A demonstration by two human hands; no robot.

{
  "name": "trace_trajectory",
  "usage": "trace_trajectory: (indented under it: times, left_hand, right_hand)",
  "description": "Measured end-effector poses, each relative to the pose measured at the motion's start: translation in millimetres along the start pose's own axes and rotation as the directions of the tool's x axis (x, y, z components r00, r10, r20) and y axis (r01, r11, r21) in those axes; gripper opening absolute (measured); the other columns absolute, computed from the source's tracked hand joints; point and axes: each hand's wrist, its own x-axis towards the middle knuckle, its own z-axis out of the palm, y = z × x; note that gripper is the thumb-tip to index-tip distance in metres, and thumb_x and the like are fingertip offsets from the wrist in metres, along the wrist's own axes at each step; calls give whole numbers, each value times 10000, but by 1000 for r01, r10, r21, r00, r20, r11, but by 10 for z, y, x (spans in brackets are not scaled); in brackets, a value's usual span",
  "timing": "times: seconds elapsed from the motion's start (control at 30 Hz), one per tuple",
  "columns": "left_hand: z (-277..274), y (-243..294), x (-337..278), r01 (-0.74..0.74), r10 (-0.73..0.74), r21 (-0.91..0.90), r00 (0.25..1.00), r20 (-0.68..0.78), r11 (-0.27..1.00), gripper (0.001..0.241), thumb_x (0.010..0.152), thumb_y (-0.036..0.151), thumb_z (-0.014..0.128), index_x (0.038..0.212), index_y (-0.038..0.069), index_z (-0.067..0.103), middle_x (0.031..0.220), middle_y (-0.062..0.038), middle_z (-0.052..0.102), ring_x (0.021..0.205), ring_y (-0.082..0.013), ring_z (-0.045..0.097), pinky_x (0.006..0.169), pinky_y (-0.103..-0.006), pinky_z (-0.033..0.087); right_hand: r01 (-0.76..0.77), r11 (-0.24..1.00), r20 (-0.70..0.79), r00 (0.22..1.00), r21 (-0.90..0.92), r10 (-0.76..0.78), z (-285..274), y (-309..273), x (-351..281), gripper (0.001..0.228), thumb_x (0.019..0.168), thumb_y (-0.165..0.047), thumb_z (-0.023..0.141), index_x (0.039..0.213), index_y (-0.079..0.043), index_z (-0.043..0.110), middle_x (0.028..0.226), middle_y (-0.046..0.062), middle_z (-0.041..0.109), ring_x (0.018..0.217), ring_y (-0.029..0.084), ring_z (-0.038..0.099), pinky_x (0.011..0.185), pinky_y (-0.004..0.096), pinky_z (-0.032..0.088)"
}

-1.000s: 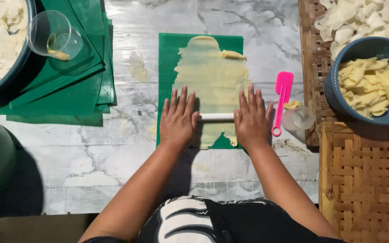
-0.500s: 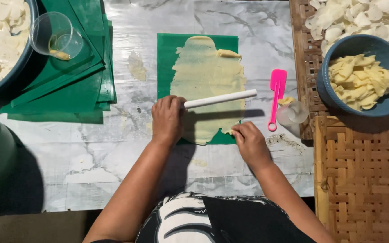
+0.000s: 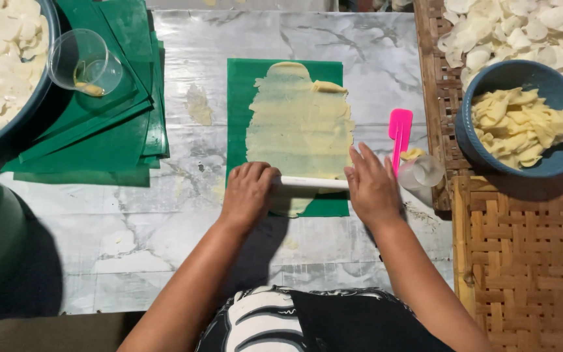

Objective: Rolling out yellow dough on a green mat using a white rolling pin to create thin sheets.

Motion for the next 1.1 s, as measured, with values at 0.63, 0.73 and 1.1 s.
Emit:
trace_trajectory:
  times: [0.63,0.73,1.1]
  left_hand:
    - [-94,161,696,346,-342,41,890,303,937,604,1092,486,277,1603,175,360,1692,-120,276,1578,-323,182,1255,-479,177]
    - [-130,131,853,428,-405,45,811,422,903,657,1073,480,256,1647,162,223,1733,-113,113,1601,-315,33,1284,-514,58]
    - [-142,339,45,319,-319,64,867,382,945,635,1080,477,274,1636,172,248,1729,-68,157,1590,-283,117,1263,-435,146]
  right_hand:
    - [-148,966,114,978,-214,175,371,8,449,586,1085,-345,340,1612,-91,329,1698,151,263,1573,293,208,1203,679,127]
    - [-242,949,258,922,-202,290,236,-76,606,634,1093,-412,312,1663,-181,158,1734,123,50,1599,278,81,1228,647,156]
    - [-76,963,49,995,-257,91,360,-132,-175,609,1091,-378,359,1613,-64,332,1708,153,250,1576,312,203,1207,677,84]
